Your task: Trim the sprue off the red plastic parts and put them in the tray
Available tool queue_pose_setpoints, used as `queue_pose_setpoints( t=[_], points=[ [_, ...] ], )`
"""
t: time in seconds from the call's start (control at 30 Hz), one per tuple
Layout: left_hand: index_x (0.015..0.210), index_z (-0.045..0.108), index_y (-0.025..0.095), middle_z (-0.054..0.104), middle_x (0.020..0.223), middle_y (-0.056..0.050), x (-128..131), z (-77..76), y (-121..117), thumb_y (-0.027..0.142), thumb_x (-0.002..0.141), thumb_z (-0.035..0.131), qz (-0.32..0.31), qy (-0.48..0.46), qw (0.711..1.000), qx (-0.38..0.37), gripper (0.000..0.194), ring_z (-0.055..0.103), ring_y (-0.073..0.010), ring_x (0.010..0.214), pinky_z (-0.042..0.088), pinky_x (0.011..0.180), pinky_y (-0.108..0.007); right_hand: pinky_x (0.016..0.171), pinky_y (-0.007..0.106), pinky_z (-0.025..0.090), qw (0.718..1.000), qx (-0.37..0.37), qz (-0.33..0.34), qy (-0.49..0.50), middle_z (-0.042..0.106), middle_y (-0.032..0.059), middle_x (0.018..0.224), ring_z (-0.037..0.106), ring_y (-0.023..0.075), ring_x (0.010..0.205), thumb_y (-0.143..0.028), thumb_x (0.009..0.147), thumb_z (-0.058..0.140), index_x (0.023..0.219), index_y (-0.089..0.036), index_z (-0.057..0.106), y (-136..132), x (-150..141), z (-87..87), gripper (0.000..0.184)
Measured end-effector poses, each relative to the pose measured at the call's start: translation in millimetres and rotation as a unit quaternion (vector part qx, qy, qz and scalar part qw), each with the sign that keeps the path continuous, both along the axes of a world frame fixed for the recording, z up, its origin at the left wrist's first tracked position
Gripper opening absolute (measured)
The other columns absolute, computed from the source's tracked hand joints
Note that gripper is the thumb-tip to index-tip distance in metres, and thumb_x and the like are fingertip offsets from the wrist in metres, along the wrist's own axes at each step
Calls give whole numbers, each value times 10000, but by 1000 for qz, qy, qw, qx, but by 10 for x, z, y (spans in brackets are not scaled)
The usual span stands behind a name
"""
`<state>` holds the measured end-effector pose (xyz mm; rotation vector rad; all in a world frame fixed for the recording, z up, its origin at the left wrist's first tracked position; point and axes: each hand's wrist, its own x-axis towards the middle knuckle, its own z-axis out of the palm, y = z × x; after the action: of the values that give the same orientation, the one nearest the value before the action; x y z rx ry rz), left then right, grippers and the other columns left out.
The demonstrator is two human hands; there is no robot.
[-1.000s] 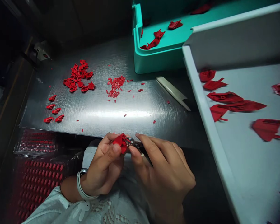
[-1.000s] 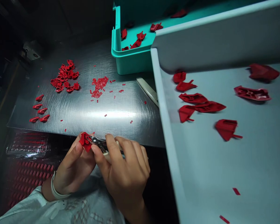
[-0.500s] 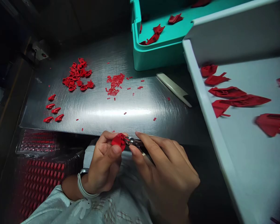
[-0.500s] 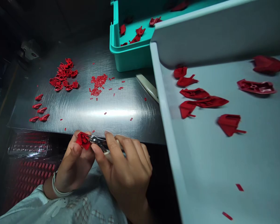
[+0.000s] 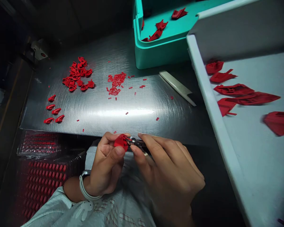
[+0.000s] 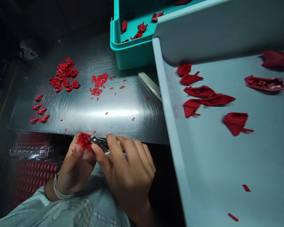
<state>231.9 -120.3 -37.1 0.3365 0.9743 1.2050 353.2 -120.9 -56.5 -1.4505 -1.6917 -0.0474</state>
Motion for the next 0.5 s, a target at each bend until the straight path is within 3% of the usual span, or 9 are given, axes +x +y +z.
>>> queue_pose_setpoints(
  t=[0.3, 0.5],
  points=[
    [935, 708, 269, 758, 949, 16, -4, 3, 7, 427, 713, 963, 2, 15, 1000, -3, 373, 703, -178, 919, 543, 979, -359, 705, 377, 476, 1000, -9, 0, -16, 748, 92, 823, 640, 236, 707, -356, 1091, 569, 1055, -166, 700, 14, 6, 11, 234],
    [914, 708, 264, 737, 886, 41, -13, 62, 64, 435, 695, 980, 4, 23, 1000, -2, 389, 692, -153, 847, 540, 998, -357, 628, 339, 437, 997, -8, 15, -79, 661, 67, 683, 546, 206, 615, -383, 1136, 450, 883, -150, 677, 102, 22, 53, 412]
  ],
)
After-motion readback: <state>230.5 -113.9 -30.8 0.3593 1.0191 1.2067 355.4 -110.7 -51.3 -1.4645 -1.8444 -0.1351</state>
